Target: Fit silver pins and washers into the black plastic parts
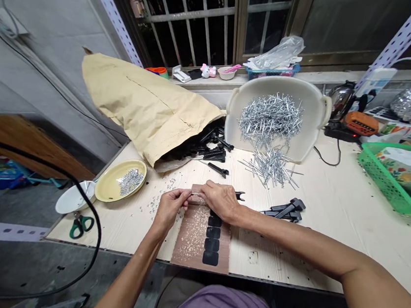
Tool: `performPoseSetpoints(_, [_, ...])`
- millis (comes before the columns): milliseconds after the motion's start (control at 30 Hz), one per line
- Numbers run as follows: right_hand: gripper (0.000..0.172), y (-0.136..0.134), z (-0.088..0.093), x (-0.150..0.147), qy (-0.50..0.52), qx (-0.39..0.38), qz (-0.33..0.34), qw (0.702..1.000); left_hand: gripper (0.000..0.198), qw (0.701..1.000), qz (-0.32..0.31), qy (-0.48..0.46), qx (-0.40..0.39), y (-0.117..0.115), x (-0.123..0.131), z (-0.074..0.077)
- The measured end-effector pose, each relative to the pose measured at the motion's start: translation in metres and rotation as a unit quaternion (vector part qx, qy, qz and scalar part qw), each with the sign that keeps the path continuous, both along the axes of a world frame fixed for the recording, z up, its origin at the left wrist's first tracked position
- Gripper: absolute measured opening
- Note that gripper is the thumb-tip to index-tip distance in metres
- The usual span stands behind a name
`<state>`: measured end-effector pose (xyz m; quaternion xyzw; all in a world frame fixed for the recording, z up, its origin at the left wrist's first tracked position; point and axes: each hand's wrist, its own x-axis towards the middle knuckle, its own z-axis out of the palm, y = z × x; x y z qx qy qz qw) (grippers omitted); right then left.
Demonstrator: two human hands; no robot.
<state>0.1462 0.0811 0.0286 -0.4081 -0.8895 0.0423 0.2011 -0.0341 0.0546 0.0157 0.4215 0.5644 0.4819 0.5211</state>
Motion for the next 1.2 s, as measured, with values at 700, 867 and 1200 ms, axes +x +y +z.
performPoseSetpoints(700, [0.033, 0.0041, 0.0006, 0.0011, -0.011, -0.01, 0.009, 1.0, 0.034, 0.989, 0.019, -0.14, -0.051, 0.0025, 0.0023, -0.0057])
performPoseSetpoints(867, [0.026, 0.0021, 0.0022, 0.0035, 0.03, -0.059, 0.019, 0.998, 0.033, 0.992, 0.006, -0.116, -0.042, 0.001, 0.0016, -0.0053])
performPoseSetpoints(1200, [0.023, 0.0032, 0.002, 0.0026, 0.03, -0.079, 0.027, 0.996, 0.034, 0.994, 0.003, -0.104, -0.042, 0.0013, 0.0015, -0.0043])
